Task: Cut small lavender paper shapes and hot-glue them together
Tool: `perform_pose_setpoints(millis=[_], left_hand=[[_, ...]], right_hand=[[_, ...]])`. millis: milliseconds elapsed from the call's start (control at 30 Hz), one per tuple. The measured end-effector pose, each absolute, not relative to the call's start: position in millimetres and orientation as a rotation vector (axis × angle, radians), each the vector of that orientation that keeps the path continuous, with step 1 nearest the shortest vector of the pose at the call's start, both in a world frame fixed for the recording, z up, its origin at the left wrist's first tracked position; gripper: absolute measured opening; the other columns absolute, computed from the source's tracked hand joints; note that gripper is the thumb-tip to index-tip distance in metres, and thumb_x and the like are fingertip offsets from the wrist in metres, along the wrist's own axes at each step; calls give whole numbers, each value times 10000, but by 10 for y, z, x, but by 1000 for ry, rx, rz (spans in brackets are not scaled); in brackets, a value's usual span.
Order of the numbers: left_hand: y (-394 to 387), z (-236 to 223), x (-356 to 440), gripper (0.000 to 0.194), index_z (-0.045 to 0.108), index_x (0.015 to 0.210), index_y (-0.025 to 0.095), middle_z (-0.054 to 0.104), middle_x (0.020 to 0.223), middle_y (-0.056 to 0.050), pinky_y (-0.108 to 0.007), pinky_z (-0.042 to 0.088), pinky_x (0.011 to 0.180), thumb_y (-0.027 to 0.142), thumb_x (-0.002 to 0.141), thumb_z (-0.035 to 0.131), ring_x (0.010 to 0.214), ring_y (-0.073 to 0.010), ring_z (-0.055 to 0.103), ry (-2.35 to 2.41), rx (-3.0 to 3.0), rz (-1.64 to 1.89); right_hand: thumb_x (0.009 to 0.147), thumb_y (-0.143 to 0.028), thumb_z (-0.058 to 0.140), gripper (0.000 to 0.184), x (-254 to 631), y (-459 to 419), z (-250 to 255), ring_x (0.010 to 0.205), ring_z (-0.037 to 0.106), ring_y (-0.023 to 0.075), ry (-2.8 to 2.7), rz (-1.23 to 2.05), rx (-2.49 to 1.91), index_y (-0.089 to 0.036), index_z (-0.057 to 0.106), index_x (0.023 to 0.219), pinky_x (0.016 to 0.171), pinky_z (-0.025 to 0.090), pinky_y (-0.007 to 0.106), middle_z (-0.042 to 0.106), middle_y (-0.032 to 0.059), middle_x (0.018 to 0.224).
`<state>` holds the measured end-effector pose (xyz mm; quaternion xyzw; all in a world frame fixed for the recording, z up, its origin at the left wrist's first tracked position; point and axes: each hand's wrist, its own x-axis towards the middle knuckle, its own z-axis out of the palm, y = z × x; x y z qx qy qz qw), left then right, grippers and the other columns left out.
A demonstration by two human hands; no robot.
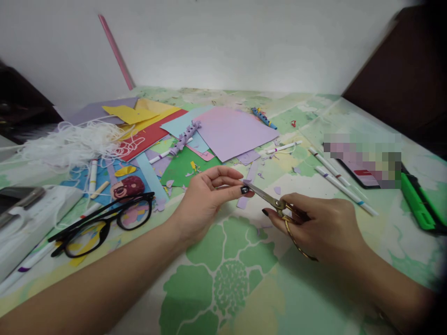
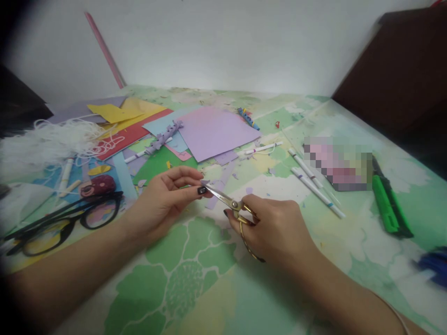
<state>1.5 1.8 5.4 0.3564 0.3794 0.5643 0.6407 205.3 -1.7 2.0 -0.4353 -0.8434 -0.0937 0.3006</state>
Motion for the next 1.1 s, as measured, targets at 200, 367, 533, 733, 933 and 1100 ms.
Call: perform_pose_setpoints(millis=[200, 367, 533, 733, 933, 1100], left_hand=[[9, 58, 22, 204, 688, 801, 144, 724, 687, 24, -156, 511, 692, 67, 650, 802, 669, -83, 702, 882, 803, 1281], [7, 58, 28, 200, 688, 794, 143, 727, 686, 24, -166, 513, 693, 63, 650, 800, 662, -86, 702, 879, 785, 1283], [2, 52, 29, 204, 687, 797, 139, 736, 691, 14, -169, 509, 686, 57, 647, 797, 669, -94, 706, 859, 767, 1278], [8, 58, 29, 204, 689, 789, 138, 734, 688, 11, -186, 506, 704, 66, 637, 803, 671, -99, 702, 854, 744, 1281], [8, 76, 16, 209, 691, 785, 141, 730, 680, 7, -205, 506, 710, 75, 626, 810, 671, -112, 704, 874, 772, 1273], [10, 73, 13, 197, 690, 792, 145, 720, 670, 14, -185, 508, 677, 78, 644, 801, 654, -102, 698, 882, 829, 1281]], right_hand=[[823, -338, 595, 311, 2030, -12, 16, 327, 395, 53, -2230, -275, -1132, -173, 597, 560, 372, 269, 194, 448, -62, 386], [837, -346, 582, 342, 2018, -4, 14, 316, 405, 50, -2219, -314, -1113, -173, 578, 541, 364, 264, 191, 461, -63, 382], [854, -357, 569, 386, 1999, -26, 19, 301, 391, 42, -2211, -328, -1112, -172, 545, 516, 355, 252, 189, 449, -63, 367], [846, -346, 585, 364, 1993, -47, 33, 303, 400, 48, -2226, -306, -1125, -172, 541, 530, 360, 257, 190, 449, -62, 370], [833, -340, 583, 353, 2012, -41, 46, 316, 396, 57, -2229, -246, -1167, -187, 535, 519, 371, 257, 194, 452, -53, 378], [814, -337, 604, 315, 2037, -29, 31, 327, 375, 56, -2227, -215, -1166, -186, 580, 538, 371, 267, 193, 443, -55, 384]])
